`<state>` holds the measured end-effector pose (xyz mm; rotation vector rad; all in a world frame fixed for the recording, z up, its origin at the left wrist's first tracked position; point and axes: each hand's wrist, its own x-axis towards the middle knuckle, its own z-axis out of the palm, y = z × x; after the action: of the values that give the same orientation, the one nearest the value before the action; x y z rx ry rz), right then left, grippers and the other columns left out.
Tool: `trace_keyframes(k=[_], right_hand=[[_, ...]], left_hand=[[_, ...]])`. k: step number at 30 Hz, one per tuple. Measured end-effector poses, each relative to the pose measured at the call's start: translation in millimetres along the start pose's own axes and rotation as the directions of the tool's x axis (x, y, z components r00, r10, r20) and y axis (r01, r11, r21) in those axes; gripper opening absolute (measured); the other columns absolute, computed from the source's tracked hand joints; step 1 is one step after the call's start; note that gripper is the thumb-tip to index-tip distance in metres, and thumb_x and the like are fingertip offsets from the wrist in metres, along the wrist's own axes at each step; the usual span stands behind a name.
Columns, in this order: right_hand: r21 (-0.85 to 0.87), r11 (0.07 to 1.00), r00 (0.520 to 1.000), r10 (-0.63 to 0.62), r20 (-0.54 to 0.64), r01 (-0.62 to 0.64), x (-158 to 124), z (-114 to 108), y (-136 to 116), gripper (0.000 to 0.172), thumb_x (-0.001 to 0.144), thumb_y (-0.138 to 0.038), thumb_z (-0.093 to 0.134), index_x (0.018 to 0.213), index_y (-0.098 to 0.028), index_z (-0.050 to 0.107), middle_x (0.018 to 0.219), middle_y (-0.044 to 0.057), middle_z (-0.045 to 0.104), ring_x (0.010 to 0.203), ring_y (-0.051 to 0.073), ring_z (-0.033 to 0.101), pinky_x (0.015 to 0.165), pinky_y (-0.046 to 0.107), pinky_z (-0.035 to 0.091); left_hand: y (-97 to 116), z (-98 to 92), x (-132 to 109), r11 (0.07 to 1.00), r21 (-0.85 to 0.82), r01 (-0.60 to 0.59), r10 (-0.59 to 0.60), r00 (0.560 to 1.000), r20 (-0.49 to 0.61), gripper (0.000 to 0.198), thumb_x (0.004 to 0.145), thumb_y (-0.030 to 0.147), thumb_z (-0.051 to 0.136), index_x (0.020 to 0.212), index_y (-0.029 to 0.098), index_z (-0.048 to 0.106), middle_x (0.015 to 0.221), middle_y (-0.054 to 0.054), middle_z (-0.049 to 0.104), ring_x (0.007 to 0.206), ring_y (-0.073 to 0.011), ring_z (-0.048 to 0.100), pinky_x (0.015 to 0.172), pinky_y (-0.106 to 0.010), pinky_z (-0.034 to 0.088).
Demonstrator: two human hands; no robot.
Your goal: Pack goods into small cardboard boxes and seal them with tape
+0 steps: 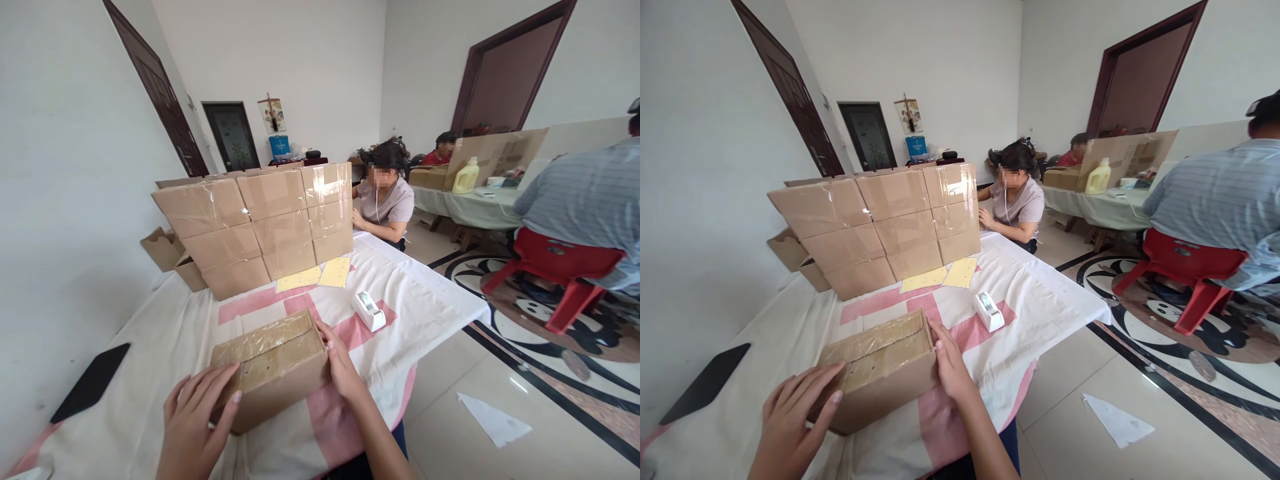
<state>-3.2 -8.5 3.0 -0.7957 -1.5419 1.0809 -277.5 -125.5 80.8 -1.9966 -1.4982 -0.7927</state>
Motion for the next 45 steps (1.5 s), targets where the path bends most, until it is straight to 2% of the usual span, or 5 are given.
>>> trace_keyframes(k=[21, 28, 38, 42, 45], right_hand=[[0.020, 0.998, 0.998, -0.059, 0.027, 0.058, 2, -2, -15, 0.061, 0.107, -0.063, 0.030, 0.156, -0.032, 0.050, 0.163, 0.006, 0.048, 0.154, 0.025, 0.041, 0.131, 0.051, 0.027], [0.021, 0.999, 0.998, -0.050, 0.027, 0.049, 2, -2, -15, 0.061, 0.106, -0.064, 0.032, 0.154, -0.031, 0.052, 0.162, 0.006, 0.050, 0.153, 0.026, 0.041, 0.130, 0.051, 0.028], [0.044, 0.998, 0.999, -0.037, 0.024, 0.036, 4, 1, -13, 0.060, 0.106, -0.063, 0.032, 0.154, -0.032, 0.052, 0.160, 0.006, 0.052, 0.147, 0.027, 0.049, 0.127, 0.053, 0.032], [0.125, 0.991, 0.998, -0.047, -0.039, 0.052, 2, -1, -20, 0.054, 0.105, -0.061, 0.039, 0.142, -0.031, 0.064, 0.152, 0.007, 0.060, 0.143, 0.028, 0.053, 0.123, 0.050, 0.038], [0.287, 0.956, 0.965, 0.024, -0.261, 0.054, 0, -26, -26, 0.054, 0.104, -0.063, 0.037, 0.117, -0.028, 0.077, 0.129, 0.008, 0.074, 0.123, 0.028, 0.067, 0.105, 0.048, 0.052]], left_hand=[[0, 2.3, -1, 1.000, 0.009, -0.004, 0.004, 1.000, -0.019, 0.035, 0.098, 0.030, 0.053, 0.131, 0.021, 0.060, 0.114, -0.012, 0.076, 0.104, -0.0323, 0.069, 0.106, -0.050, 0.040], [8, 0.6, 10, 0.999, 0.032, -0.025, 0.026, 0.998, -0.049, 0.030, 0.098, 0.030, 0.054, 0.125, 0.028, 0.065, 0.117, -0.007, 0.079, 0.106, -0.0316, 0.071, 0.109, -0.051, 0.037], [53, -5.0, 40, 0.998, 0.048, -0.036, 0.031, 0.996, 0.088, 0.031, 0.101, 0.035, 0.054, 0.126, 0.022, 0.066, 0.128, -0.009, 0.075, 0.110, -0.0323, 0.070, 0.100, -0.049, 0.042], [106, -1.0, 54, 0.984, -0.160, -0.077, 0.082, 0.996, 0.024, 0.031, 0.097, 0.024, 0.060, 0.127, 0.019, 0.066, 0.135, -0.012, 0.071, 0.128, -0.0337, 0.063, 0.112, -0.051, 0.040], [160, 19.1, 58, 0.886, -0.427, -0.181, 0.165, 0.983, -0.075, 0.032, 0.092, 0.018, 0.063, 0.124, 0.020, 0.065, 0.129, -0.009, 0.075, 0.132, -0.0294, 0.061, 0.120, -0.049, 0.037]])
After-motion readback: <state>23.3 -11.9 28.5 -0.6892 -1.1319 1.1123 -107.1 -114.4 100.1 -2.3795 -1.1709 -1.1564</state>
